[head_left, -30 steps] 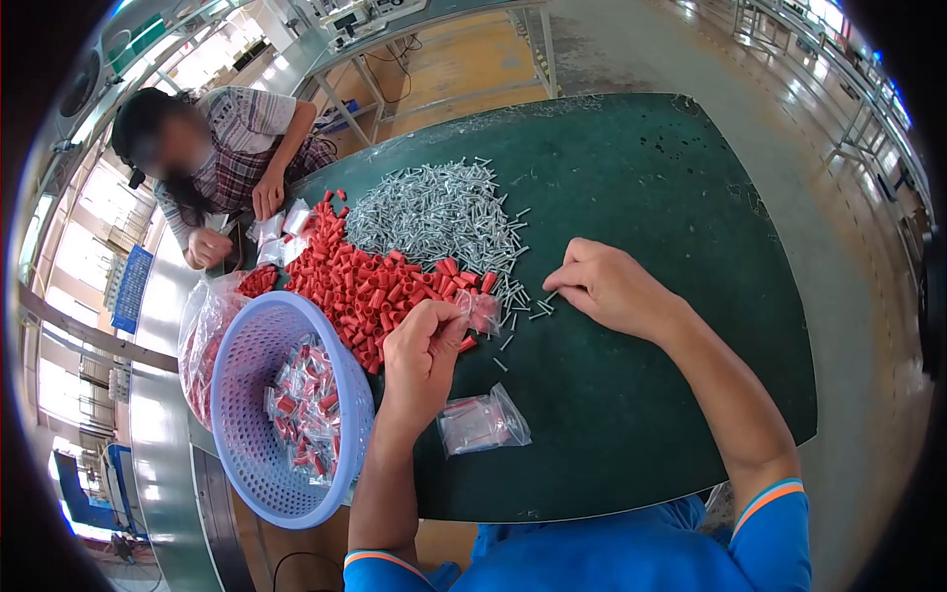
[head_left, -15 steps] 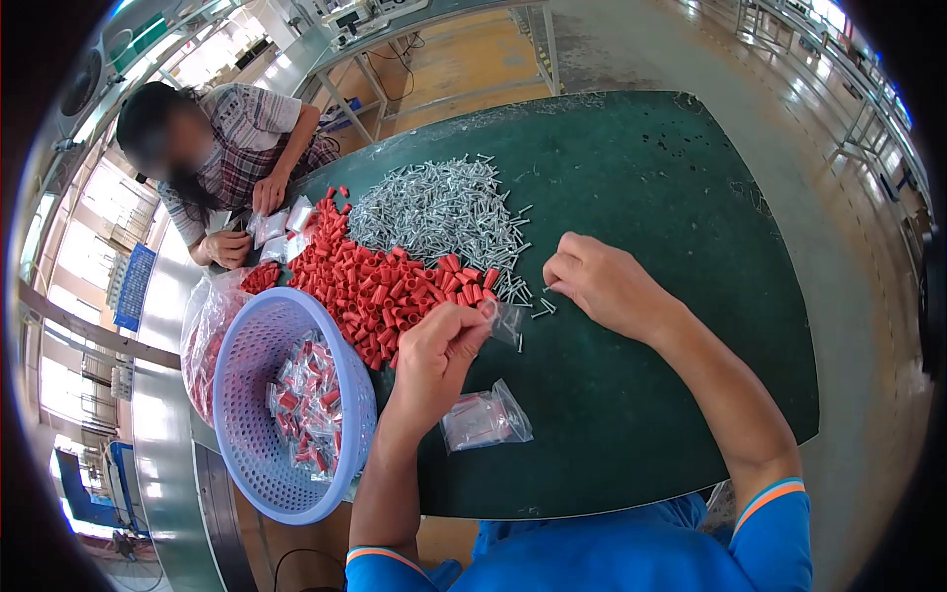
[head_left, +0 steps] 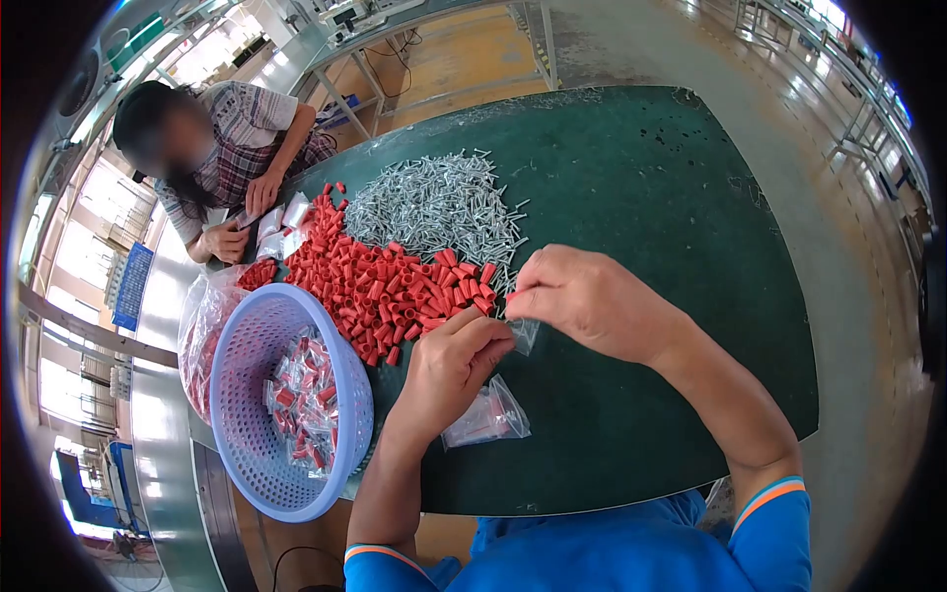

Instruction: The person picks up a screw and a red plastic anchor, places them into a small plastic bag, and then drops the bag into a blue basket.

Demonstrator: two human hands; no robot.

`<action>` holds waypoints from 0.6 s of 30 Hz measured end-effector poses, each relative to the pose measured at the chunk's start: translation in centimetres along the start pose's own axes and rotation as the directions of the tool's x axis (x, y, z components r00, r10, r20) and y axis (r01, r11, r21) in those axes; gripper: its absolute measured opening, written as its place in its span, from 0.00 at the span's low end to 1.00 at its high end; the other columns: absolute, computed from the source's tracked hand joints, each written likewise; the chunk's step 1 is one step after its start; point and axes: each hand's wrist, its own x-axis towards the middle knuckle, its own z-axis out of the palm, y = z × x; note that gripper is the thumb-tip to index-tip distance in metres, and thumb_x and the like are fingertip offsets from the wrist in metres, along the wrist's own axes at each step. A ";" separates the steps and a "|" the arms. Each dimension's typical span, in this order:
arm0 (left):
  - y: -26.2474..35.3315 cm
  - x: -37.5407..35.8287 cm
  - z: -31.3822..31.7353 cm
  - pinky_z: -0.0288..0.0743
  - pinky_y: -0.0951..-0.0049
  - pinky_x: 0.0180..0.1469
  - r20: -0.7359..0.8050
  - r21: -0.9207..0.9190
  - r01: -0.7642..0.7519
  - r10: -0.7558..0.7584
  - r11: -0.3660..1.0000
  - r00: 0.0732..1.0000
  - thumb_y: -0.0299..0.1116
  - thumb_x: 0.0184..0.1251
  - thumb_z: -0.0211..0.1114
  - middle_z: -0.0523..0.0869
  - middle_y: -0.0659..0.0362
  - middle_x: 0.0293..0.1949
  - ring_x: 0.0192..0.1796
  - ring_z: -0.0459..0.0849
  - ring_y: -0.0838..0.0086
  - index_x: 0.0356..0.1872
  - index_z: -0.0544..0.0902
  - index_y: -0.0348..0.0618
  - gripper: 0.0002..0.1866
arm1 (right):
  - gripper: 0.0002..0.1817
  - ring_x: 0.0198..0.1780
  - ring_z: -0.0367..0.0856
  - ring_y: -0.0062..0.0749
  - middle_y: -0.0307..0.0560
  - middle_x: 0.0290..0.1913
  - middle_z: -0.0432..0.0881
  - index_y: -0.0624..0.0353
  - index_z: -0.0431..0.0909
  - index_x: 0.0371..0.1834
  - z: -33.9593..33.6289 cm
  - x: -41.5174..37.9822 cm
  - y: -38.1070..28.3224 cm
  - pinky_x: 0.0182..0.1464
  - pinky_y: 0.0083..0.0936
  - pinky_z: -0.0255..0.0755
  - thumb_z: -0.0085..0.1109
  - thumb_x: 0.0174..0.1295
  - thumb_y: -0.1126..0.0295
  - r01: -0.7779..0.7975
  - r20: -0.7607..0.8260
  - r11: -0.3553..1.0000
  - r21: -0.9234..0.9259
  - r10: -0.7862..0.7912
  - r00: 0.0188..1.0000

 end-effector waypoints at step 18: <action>0.3 0.0 -0.1 0.70 0.75 0.28 -0.036 0.003 -0.021 0.021 1.000 0.999 0.18 0.49 0.65 0.77 0.57 0.25 0.26 0.78 0.70 0.31 0.80 0.35 0.07 | 0.10 0.40 0.78 0.37 0.46 0.35 0.80 0.61 0.77 0.36 -0.4 0.4 -1.7 0.41 0.28 0.75 0.55 0.48 0.77 -0.030 0.098 0.999 -0.045 0.034 0.995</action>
